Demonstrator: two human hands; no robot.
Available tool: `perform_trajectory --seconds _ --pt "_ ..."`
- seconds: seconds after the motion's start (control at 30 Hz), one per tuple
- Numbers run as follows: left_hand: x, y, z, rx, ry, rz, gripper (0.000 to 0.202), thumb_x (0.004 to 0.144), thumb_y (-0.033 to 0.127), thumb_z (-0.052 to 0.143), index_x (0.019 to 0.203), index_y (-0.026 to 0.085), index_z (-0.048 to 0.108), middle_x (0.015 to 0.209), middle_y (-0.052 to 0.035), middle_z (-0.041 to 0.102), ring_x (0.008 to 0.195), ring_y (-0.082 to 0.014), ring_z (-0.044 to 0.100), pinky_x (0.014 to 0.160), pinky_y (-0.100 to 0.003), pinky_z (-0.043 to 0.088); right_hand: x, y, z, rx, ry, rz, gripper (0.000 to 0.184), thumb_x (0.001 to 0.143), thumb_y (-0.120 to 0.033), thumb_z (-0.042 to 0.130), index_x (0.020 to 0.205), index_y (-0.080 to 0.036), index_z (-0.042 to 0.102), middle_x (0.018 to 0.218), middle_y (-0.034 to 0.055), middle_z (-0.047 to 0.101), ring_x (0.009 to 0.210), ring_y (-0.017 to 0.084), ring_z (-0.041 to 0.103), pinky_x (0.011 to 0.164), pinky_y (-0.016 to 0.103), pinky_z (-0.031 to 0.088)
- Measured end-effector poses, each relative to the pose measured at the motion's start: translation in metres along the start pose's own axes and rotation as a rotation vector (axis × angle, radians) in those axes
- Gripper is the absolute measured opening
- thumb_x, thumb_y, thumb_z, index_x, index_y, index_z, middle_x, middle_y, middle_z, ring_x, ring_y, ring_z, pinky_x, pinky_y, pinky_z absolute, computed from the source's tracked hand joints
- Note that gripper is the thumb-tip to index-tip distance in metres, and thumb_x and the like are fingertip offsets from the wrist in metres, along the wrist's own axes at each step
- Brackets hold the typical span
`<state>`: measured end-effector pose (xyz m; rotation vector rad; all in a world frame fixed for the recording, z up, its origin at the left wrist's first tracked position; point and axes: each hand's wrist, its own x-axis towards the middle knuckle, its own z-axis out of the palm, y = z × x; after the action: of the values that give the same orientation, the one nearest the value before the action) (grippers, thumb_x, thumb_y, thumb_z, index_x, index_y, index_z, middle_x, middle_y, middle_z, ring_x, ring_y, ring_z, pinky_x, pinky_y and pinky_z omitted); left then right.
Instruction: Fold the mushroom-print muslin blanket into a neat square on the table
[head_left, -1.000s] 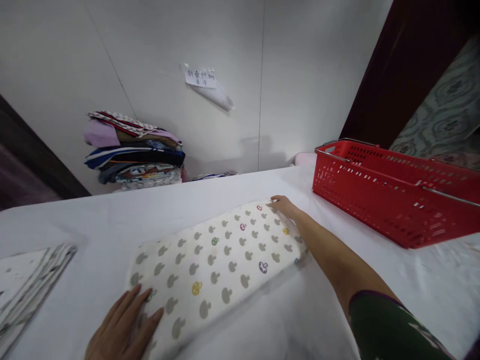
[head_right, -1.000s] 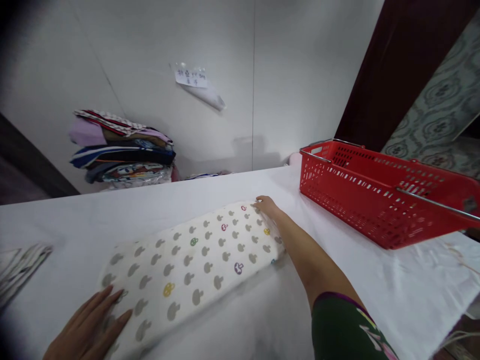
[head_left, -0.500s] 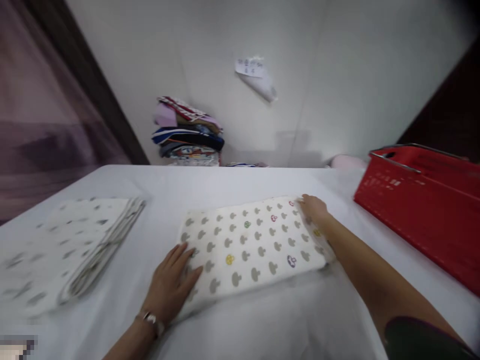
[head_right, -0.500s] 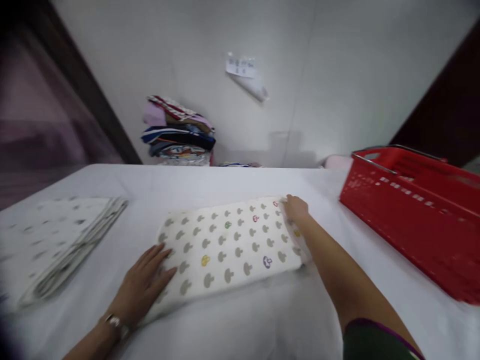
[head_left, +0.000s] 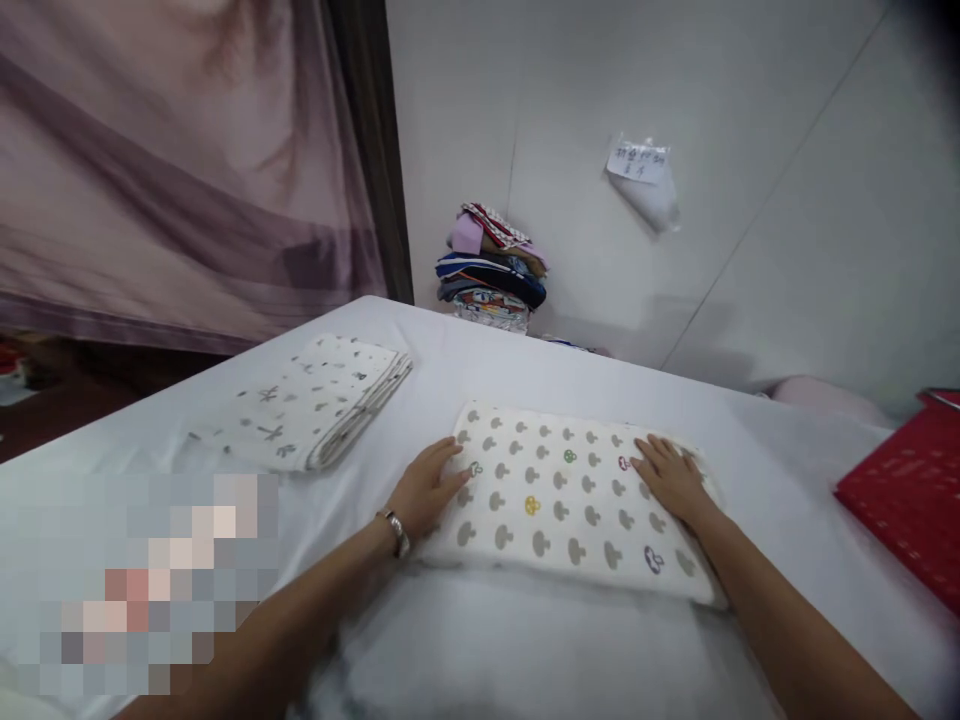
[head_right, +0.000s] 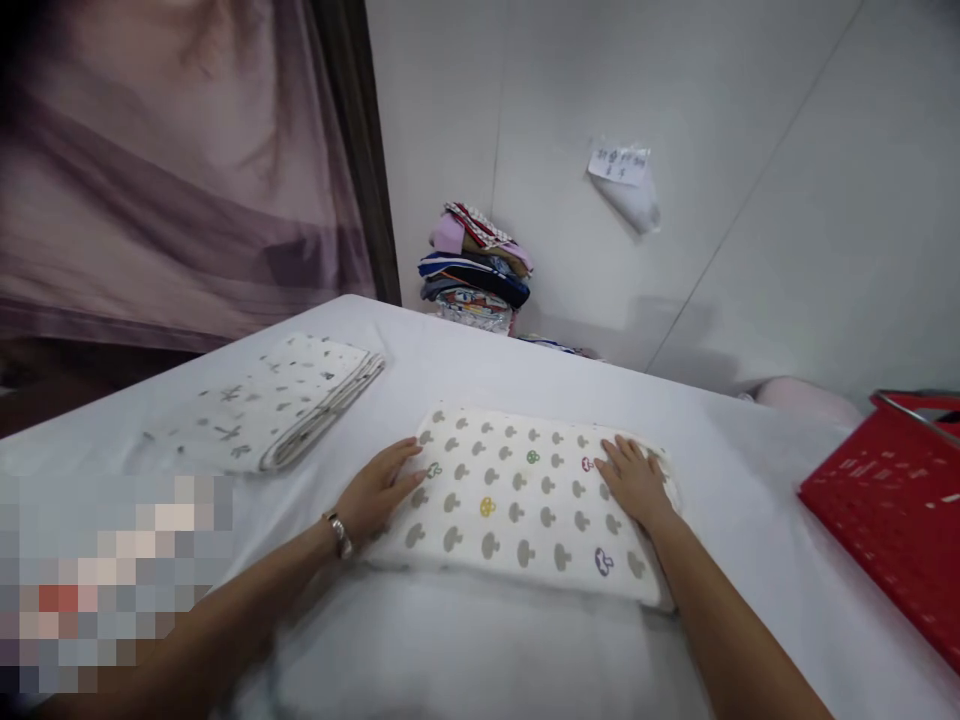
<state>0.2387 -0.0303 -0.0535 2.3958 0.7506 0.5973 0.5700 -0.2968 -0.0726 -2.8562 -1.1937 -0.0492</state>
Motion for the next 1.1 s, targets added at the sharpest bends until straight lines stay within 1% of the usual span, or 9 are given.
perform_trajectory --seconds 0.2,0.27,0.37,0.5,0.63,0.73,0.83,0.97,1.1 --pt "0.061 -0.004 -0.018 0.008 -0.075 -0.265 0.045 0.081 0.043 0.047 0.119 0.02 0.054 0.116 -0.0059 0.061 0.097 -0.0189 0.06 0.087 -0.028 0.045 0.0 0.005 0.009 -0.001 0.032 -0.001 0.052 0.091 -0.046 0.023 0.136 -0.024 0.039 0.146 0.0035 0.029 0.136 0.024 0.022 0.106 0.05 0.021" --pt "0.083 -0.006 -0.014 0.007 -0.094 -0.318 0.042 0.082 0.04 0.046 0.117 0.019 0.055 0.117 -0.0064 0.061 0.099 -0.0182 0.059 0.086 -0.026 0.043 0.0 0.005 0.009 0.007 0.036 -0.002 0.052 0.091 -0.045 0.023 0.136 -0.024 0.039 0.146 0.0036 0.03 0.136 0.024 0.022 0.106 0.05 0.021" --pt "0.105 -0.007 0.0 0.007 -0.102 -0.341 0.04 0.079 0.041 0.05 0.11 0.017 0.059 0.115 -0.0099 0.061 0.101 -0.0227 0.058 0.084 -0.029 0.043 0.0 0.005 0.009 0.021 0.028 -0.001 0.052 0.091 -0.045 0.025 0.135 -0.024 0.04 0.146 0.0041 0.031 0.135 0.023 0.022 0.106 0.05 0.022" --pt "0.112 -0.003 0.017 0.004 -0.089 -0.347 0.039 0.071 0.042 0.058 0.1 0.017 0.063 0.113 -0.0128 0.061 0.103 -0.0273 0.057 0.084 -0.032 0.042 0.003 0.008 0.002 0.036 -0.019 0.009 0.052 0.09 -0.046 0.027 0.135 -0.024 0.04 0.146 0.0054 0.03 0.135 0.025 0.024 0.104 0.052 0.024" --pt "0.107 -0.001 0.025 -0.026 -0.026 -0.346 0.032 0.071 0.033 0.058 0.099 0.018 0.062 0.113 -0.0129 0.061 0.106 -0.0281 0.054 0.088 -0.035 0.039 0.013 -0.008 -0.016 0.085 -0.033 0.023 0.046 0.086 -0.039 0.039 0.125 -0.018 0.052 0.138 0.0114 0.042 0.13 0.028 0.034 0.102 0.054 0.028" --pt "0.103 -0.003 0.028 -0.097 0.018 -0.324 0.031 0.073 0.028 0.056 0.102 0.019 0.06 0.107 -0.0109 0.063 0.102 -0.0261 0.055 0.087 -0.036 0.039 0.024 -0.048 -0.029 0.148 0.026 0.011 0.043 0.084 -0.031 0.041 0.12 -0.014 0.056 0.133 0.0127 0.048 0.125 0.027 0.041 0.102 0.046 0.032" --pt "0.099 -0.005 0.03 -0.191 0.051 -0.298 0.041 0.071 0.024 0.058 0.112 0.019 0.054 0.099 -0.0072 0.064 0.095 -0.022 0.057 0.084 -0.033 0.04 0.035 -0.113 -0.036 0.25 0.05 -0.042 0.041 0.083 -0.031 0.042 0.12 -0.021 0.056 0.127 0.0062 0.055 0.115 0.021 0.051 0.096 0.036 0.041" --pt "0.095 -0.005 0.03 -0.325 0.082 -0.242 0.056 0.07 0.019 0.058 0.124 0.018 0.044 0.092 -0.0035 0.061 0.084 -0.0166 0.057 0.078 -0.028 0.042 0.051 -0.202 -0.041 0.551 0.054 -0.184 0.041 0.076 -0.023 0.052 0.117 -0.019 0.059 0.123 0.0068 0.057 0.11 0.022 0.053 0.095 0.035 0.041" --pt "0.095 -0.003 0.033 -0.453 0.084 -0.191 0.059 0.067 0.014 0.059 0.124 0.017 0.044 0.088 -0.0013 0.059 0.078 -0.0139 0.056 0.074 -0.025 0.043 0.068 -0.249 -0.043 0.654 0.034 -0.197 0.05 0.07 -0.016 0.056 0.12 -0.018 0.056 0.118 0.0064 0.06 0.083 0.016 0.061 0.082 0.032 0.048"
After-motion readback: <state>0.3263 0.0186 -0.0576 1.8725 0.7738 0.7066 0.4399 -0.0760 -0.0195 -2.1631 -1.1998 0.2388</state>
